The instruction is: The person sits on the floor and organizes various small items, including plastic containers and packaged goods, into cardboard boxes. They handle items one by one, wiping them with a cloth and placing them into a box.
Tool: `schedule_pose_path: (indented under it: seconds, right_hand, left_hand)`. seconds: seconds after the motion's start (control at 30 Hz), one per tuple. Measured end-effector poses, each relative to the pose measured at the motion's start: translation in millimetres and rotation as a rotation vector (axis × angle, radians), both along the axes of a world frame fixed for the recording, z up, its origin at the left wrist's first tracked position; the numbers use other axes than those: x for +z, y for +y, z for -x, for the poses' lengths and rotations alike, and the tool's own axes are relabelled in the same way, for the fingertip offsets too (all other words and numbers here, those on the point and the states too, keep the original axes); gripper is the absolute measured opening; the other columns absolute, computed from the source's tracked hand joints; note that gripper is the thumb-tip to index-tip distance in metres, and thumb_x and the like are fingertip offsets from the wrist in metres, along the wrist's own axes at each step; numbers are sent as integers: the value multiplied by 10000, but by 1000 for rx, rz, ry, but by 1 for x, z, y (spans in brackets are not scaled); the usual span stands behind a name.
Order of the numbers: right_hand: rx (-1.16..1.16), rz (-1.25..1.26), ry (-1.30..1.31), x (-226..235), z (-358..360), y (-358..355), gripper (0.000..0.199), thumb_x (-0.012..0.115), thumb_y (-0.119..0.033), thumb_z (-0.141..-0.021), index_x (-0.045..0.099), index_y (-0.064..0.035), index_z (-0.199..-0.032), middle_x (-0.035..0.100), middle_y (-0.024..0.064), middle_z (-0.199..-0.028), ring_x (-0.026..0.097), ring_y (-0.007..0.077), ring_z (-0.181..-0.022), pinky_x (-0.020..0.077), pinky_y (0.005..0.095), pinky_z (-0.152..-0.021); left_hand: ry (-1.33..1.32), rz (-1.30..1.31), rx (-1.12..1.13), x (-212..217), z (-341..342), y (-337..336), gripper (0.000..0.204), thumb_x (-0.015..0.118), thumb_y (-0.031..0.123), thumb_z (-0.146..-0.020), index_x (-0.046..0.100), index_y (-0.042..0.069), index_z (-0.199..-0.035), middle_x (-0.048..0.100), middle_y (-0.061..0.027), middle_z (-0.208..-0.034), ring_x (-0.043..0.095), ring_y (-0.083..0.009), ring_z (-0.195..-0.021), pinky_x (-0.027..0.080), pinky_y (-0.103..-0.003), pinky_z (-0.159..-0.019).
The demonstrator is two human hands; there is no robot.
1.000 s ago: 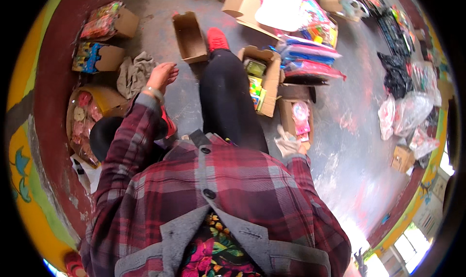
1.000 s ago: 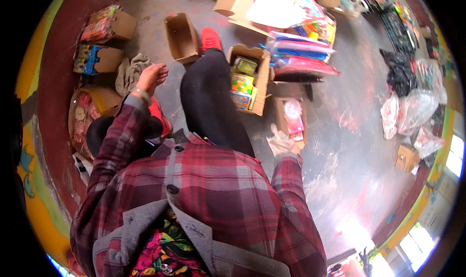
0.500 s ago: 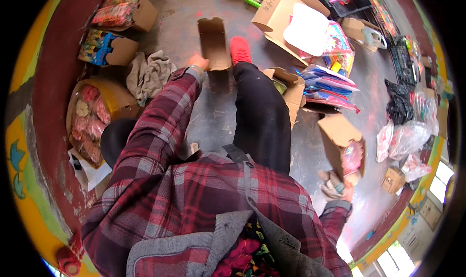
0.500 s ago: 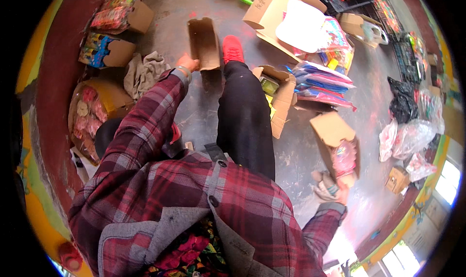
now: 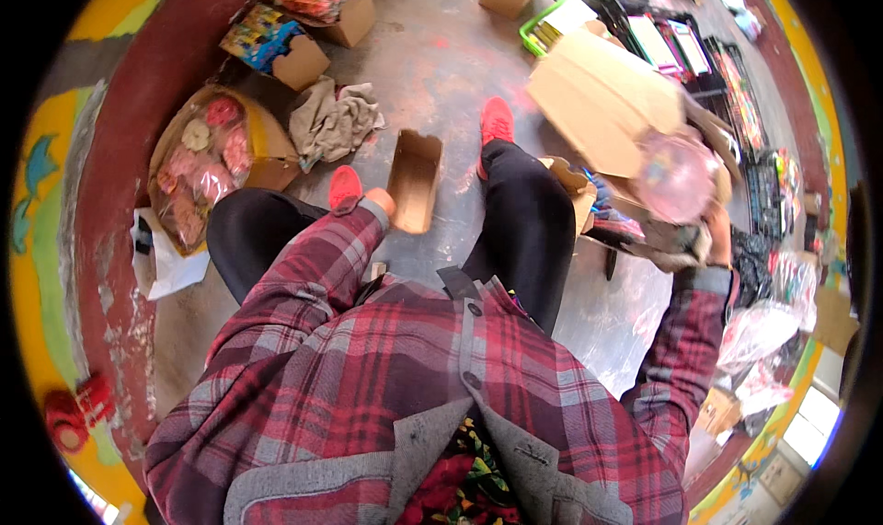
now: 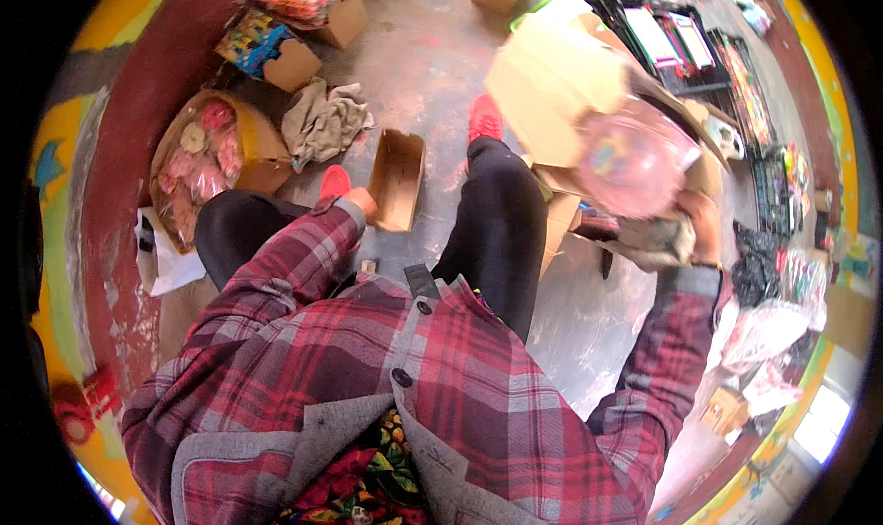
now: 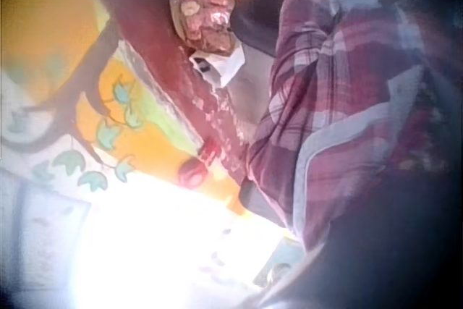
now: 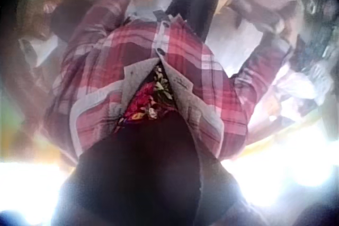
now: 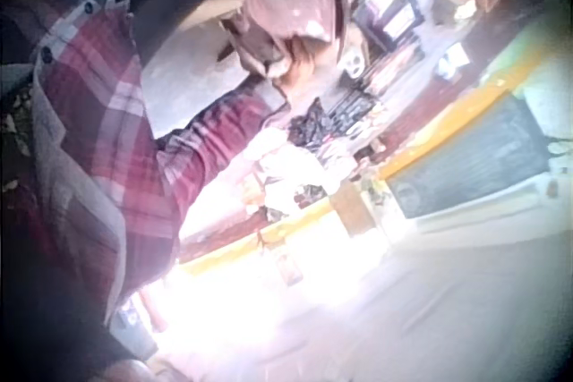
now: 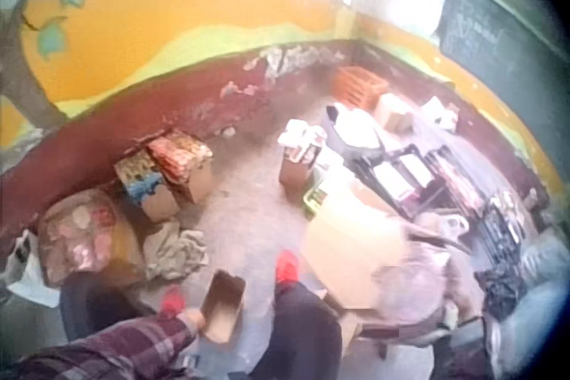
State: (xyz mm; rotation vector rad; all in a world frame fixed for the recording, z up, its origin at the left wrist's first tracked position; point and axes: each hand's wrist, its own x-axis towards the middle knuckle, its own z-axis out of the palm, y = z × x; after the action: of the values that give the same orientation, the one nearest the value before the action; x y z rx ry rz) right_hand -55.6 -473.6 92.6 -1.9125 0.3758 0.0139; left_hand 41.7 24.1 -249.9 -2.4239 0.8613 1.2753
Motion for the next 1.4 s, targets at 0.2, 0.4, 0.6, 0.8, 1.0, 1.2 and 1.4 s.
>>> schedule_pose_path:
  seconds: [0.2, 0.4, 0.6, 0.8, 1.0, 1.2, 1.4]
  right_hand:
    - [389, 148, 12, -16, -101, 72, 135, 645, -124, -744, 667, 3, -784, 647, 40, -733, 613, 125, -709, 492, 281, -632]
    - [433, -31, 414, -17, -110, 144, 194, 653, -193, -753, 674, -23, -845, 648, 47, -728, 574, 133, -606, 462, 278, -582]
    - [947, 93, 142, -12, -118, 181, 181, 635, -192, -750, 655, -15, -783, 628, 62, -703, 582, 177, -609, 458, 307, -568]
    - [969, 597, 291, 36, -99, 246, 249, 692, -254, -742, 630, -34, -645, 541, 53, -615, 543, 162, -636, 392, 312, -567]
    - [992, 514, 333, -2, -106, 237, 406, 636, -311, -811, 610, 36, -1019, 622, 84, -809, 577, 164, -744, 447, 303, -662]
    - [657, -195, 195, 59, -65, 198, 372, 531, -241, -908, 525, -29, -1213, 648, 72, -850, 606, 102, -814, 461, 237, -720]
    - [677, -12, 285, -11, 66, 81, 183, 563, -94, -796, 643, -14, -940, 625, 18, -902, 556, 95, -826, 444, 246, -736]
  left_hand:
    - [59, 56, 207, 14, 45, 27, 432, 592, 453, -750, 678, 91, -969, 648, -142, -990, 629, -291, -898, 488, -395, -776]
    - [245, 1120, 1600, 214, -30, 37, 572, 597, 516, -782, 536, 113, -1184, 574, -87, -1132, 504, -205, -1079, 386, -446, -882]
    - [564, 1234, 728, 293, -13, 36, 575, 550, 268, -866, 355, 25, -1349, 391, -91, -1355, 355, -168, -1233, 292, -360, -1025]
    - [598, 1259, 465, 303, 32, 29, 731, 505, 4, -709, 237, -6, -1390, 424, -103, -1317, 393, -173, -1186, 320, -314, -1014]
    - [-53, 919, 603, 321, 66, 11, 663, 505, -34, -668, 376, 66, -1311, 585, -142, -1136, 550, -213, -1047, 435, -349, -883]
    - [38, 1002, 887, 315, 43, 59, 286, 536, -32, -692, 607, -25, -969, 638, -60, -881, 590, -158, -763, 491, -327, -688]
    - [119, 1384, 1284, 282, 17, 121, 268, 489, 46, -782, 547, -14, -1036, 607, -69, -888, 583, -156, -763, 470, -292, -705]
